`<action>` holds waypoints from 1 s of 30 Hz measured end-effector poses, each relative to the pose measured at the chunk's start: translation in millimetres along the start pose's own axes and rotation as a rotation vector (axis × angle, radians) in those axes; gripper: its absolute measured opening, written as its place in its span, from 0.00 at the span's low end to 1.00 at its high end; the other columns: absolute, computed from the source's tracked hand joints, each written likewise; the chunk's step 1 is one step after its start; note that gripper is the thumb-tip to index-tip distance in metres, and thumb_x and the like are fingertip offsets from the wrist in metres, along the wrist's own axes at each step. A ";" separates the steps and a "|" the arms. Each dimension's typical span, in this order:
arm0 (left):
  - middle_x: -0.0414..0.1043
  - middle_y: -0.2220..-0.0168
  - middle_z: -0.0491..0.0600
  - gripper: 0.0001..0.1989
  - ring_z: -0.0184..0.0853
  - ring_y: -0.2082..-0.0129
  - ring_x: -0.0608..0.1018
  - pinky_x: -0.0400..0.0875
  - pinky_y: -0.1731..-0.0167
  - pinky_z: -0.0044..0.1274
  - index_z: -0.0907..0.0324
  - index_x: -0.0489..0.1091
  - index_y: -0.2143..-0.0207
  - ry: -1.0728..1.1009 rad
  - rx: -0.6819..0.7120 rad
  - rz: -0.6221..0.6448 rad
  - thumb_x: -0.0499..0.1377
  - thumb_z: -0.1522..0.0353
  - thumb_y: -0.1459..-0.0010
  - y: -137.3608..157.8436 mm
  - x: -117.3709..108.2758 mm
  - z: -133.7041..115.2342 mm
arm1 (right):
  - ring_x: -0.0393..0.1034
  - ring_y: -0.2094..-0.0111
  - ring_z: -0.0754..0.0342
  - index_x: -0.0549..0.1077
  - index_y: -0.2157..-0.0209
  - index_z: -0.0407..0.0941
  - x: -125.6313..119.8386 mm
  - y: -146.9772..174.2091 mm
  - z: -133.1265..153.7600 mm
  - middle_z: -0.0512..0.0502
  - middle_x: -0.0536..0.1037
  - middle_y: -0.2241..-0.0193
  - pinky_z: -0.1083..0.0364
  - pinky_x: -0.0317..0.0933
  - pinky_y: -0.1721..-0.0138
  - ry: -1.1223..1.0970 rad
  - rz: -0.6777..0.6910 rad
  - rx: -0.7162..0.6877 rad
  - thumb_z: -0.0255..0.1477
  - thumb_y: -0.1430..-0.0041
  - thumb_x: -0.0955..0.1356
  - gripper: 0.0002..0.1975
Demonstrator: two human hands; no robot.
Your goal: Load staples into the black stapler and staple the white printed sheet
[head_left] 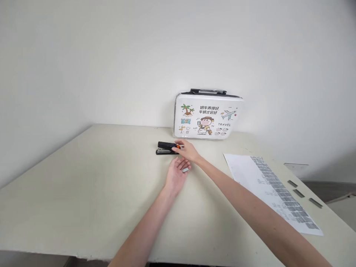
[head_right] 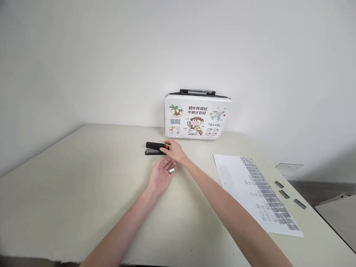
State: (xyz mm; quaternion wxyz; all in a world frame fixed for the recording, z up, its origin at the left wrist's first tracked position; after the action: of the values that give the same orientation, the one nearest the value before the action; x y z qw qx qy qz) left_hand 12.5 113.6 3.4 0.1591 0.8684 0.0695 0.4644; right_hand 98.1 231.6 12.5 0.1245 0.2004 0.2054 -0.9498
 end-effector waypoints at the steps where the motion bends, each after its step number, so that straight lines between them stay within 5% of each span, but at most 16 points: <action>1: 0.78 0.60 0.59 0.11 0.37 0.61 0.81 0.75 0.56 0.27 0.64 0.76 0.63 -0.003 -0.004 0.003 0.57 0.67 0.32 -0.3 0.5 0.4 | 0.76 0.50 0.47 0.75 0.53 0.46 -8.3 8.3 2.9 0.41 0.81 0.51 0.45 0.68 0.46 0.005 -0.034 -0.005 0.38 0.39 0.71 0.15; 5: 0.79 0.53 0.62 0.13 0.41 0.53 0.82 0.75 0.53 0.28 0.64 0.77 0.60 -0.019 -0.013 0.021 0.56 0.64 0.30 -1.9 1.6 0.7 | 0.73 0.45 0.47 0.76 0.52 0.48 -44.4 53.3 18.3 0.42 0.79 0.48 0.44 0.66 0.42 0.069 -0.061 -0.131 0.36 0.33 0.68 0.11; 9: 0.79 0.53 0.62 0.16 0.42 0.54 0.82 0.76 0.56 0.29 0.64 0.78 0.57 -0.054 -0.037 0.054 0.56 0.61 0.30 -1.5 1.4 -0.6 | 0.67 0.38 0.43 0.78 0.51 0.52 -62.7 92.2 25.9 0.41 0.73 0.41 0.40 0.65 0.39 0.376 0.169 -0.423 0.32 0.36 0.72 0.12; 15: 0.79 0.51 0.64 0.19 0.42 0.56 0.82 0.76 0.59 0.29 0.67 0.76 0.51 -0.161 -0.099 0.122 0.54 0.61 0.28 5.9 6.9 -3.2 | 0.70 0.41 0.45 0.80 0.57 0.51 -63.1 112.4 29.7 0.40 0.74 0.42 0.40 0.67 0.42 0.548 0.188 -0.507 0.29 0.33 0.72 0.05; 18: 0.78 0.48 0.66 0.19 0.44 0.52 0.82 0.78 0.54 0.32 0.67 0.74 0.49 -0.185 -0.120 0.134 0.53 0.61 0.27 9.9 11.6 -5.0 | 0.70 0.42 0.45 0.79 0.54 0.51 -83.0 126.2 32.7 0.41 0.76 0.44 0.41 0.67 0.42 0.596 0.120 -0.503 0.30 0.31 0.70 0.06; 22: 0.77 0.48 0.67 0.17 0.47 0.49 0.82 0.77 0.48 0.34 0.68 0.73 0.52 -0.211 -0.091 0.066 0.53 0.62 0.27 11.5 17.3 -6.2 | 0.71 0.43 0.44 0.78 0.54 0.51 -147.6 167.6 15.1 0.42 0.76 0.44 0.41 0.67 0.43 0.705 0.002 -0.395 0.34 0.28 0.67 0.07; 30: 0.79 0.59 0.60 0.14 0.40 0.57 0.84 0.79 0.54 0.28 0.66 0.75 0.57 -0.317 -0.022 0.009 0.54 0.66 0.27 10.2 25.8 -2.9 | 0.72 0.46 0.39 0.79 0.57 0.51 -303.0 300.9 -48.0 0.40 0.78 0.46 0.43 0.70 0.52 0.863 -0.408 0.200 0.47 0.31 0.63 0.19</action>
State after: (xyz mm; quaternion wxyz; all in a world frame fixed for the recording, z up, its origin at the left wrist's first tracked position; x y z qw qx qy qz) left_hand 24.3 111.6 28.7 0.1754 0.9294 0.0347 0.3229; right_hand 479.1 33.2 0.9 -0.1808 0.5423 0.1809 -0.8003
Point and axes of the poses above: each hand's wrist, its own y-axis away from the middle knuckle, its own x-axis out of the palm, z = x × y, the point moved 1 cm from there along -y, towards the middle knuckle
